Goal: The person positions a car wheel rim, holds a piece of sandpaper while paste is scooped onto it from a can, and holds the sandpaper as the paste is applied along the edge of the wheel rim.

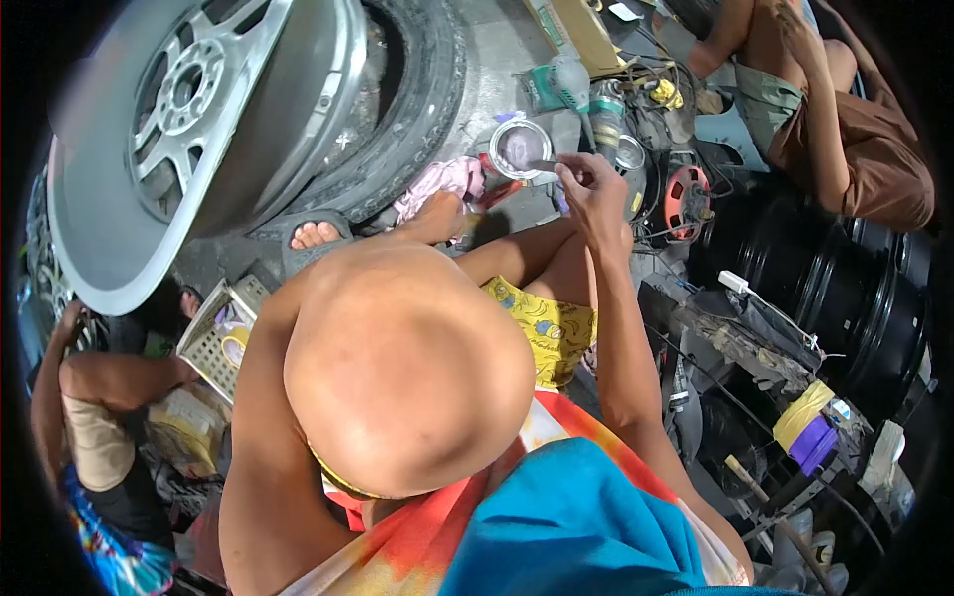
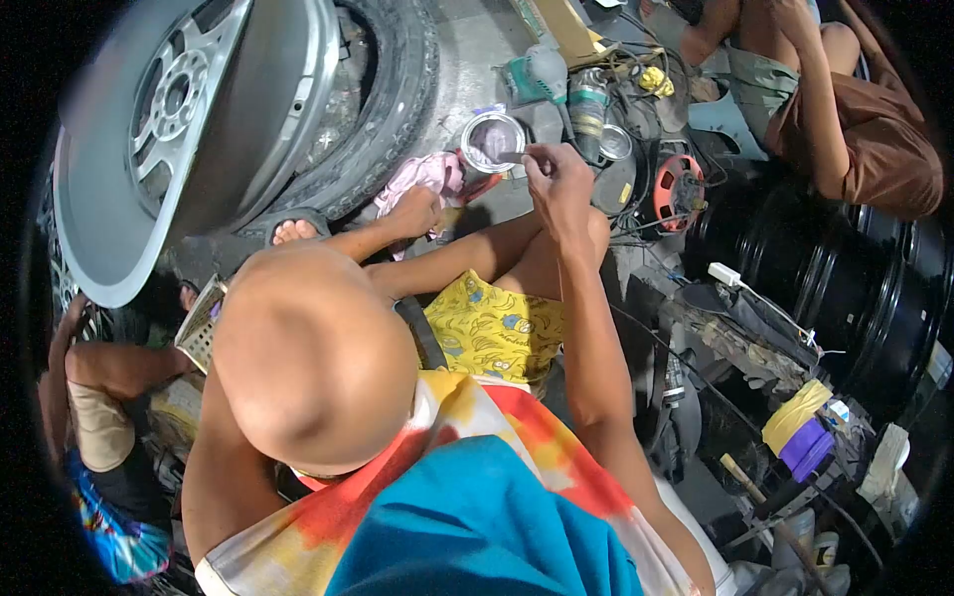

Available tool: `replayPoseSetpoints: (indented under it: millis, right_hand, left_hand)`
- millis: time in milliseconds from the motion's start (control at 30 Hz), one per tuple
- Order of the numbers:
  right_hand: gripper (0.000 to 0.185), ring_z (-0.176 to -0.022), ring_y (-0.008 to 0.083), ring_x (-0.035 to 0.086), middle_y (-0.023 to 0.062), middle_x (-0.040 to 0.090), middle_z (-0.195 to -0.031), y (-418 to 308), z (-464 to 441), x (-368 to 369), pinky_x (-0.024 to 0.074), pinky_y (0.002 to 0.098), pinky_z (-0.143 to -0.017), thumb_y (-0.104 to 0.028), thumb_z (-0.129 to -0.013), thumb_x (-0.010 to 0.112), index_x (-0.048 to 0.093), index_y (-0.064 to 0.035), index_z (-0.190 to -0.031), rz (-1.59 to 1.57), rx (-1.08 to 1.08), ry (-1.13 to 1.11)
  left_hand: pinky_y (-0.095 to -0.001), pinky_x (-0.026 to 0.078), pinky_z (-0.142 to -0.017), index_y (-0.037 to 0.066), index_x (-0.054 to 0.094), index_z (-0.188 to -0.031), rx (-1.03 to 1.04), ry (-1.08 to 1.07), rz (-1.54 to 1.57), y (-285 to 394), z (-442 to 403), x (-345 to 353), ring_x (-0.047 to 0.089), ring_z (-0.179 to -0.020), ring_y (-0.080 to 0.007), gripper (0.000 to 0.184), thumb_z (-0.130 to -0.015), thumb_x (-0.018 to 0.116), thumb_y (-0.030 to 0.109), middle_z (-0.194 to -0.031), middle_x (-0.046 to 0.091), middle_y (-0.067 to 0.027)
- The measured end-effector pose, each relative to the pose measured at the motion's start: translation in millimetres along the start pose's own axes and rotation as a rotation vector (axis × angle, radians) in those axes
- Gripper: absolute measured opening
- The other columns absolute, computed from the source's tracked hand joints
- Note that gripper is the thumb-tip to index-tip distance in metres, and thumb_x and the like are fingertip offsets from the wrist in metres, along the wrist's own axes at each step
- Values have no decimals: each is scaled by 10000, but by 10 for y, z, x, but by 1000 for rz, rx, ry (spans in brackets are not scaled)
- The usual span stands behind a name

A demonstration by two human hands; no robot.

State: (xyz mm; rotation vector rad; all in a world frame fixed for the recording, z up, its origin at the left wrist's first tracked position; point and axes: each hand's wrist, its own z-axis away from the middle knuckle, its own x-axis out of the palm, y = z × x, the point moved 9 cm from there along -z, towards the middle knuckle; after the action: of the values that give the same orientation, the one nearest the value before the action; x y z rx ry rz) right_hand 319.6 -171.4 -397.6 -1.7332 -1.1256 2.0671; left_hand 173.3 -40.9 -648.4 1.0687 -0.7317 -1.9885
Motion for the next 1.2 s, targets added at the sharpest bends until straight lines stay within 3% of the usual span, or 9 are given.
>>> replayPoseSetpoints:
  millis: [200, 300, 467, 567, 767, 867, 967, 1067, 1200]
  right_hand:
    - [147, -800, 387, 663, 191, 664, -848, -39, -185, 509, 536, 444, -687, -120, -870, 597, 715, -32, -866, 300, -323, -136]
    - [177, -780, 393, 673, 196, 689, -886, 307, -297, 913, 539, 476, -686, -167, -888, 613, 735, -55, -949, 549, -293, -307]
    - [227, -693, 413, 671, 254, 663, -758, 117, -304, 1041, 542, 489, -619, -159, -880, 567, 698, 4, -792, 575, -532, -237]
    - [232, -678, 417, 677, 275, 653, -726, 139, -354, 1147, 549, 485, -605, -139, -857, 570, 677, 21, -726, 668, -467, -300]
    - [184, -750, 389, 704, 227, 694, -793, 211, -499, 1233, 572, 461, -679, -128, -826, 576, 718, -40, -747, 726, -232, -338]
    - [163, -833, 395, 708, 250, 702, -879, 293, -521, 1184, 571, 478, -760, -146, -807, 627, 777, -104, -855, 618, -57, -363]
    - [168, -871, 390, 701, 228, 710, -892, 268, -490, 1140, 556, 478, -818, -142, -799, 657, 786, -151, -907, 593, 13, -364]
    - [171, -912, 378, 695, 195, 722, -905, 252, -385, 1001, 545, 456, -845, -143, -804, 655, 779, -124, -921, 490, 68, -376]
    - [197, -896, 326, 709, 171, 729, -922, 405, -389, 572, 542, 412, -817, -187, -832, 678, 767, -114, -991, 210, 94, -184]
  left_hand:
    - [-463, 520, -713, -5, 703, -866, 68, 129, 73, 231, 324, -326, 673, -764, -396, 164, -804, 640, 133, -805, 673, -254]
    - [-469, 499, -683, -19, 666, -959, 159, 217, 79, 306, 528, -453, 670, -745, -376, 166, -844, 609, 86, -787, 665, -241]
    - [-458, 511, -764, 0, 681, -995, 301, 85, 107, 631, 810, -524, 668, -860, -392, 202, -861, 551, 76, -901, 686, -230]
    - [-459, 517, -810, -7, 683, -990, 410, 59, 74, 640, 858, -426, 659, -903, -405, 212, -862, 553, 101, -933, 690, -219]
    - [-466, 509, -819, -8, 671, -999, 258, -86, 90, 477, 935, -216, 641, -923, -415, 205, -879, 574, 127, -961, 668, -238]
    - [-465, 517, -777, -3, 663, -986, 232, 190, 55, 473, 963, -471, 646, -859, -428, 180, -903, 574, 130, -887, 671, -240]
    - [-438, 542, -701, 3, 643, -1019, 102, 220, 159, 427, 921, -713, 684, -759, -371, 164, -920, 572, 113, -812, 677, -216]
    - [-345, 579, -648, -18, 600, -1105, 46, 282, 276, 317, 847, -854, 704, -743, -177, 208, -928, 576, 89, -824, 702, -158]
    - [-305, 590, -620, -21, 651, -981, -95, 307, 840, 160, 835, -934, 701, -748, -175, 167, -919, 596, 124, -854, 710, -137]
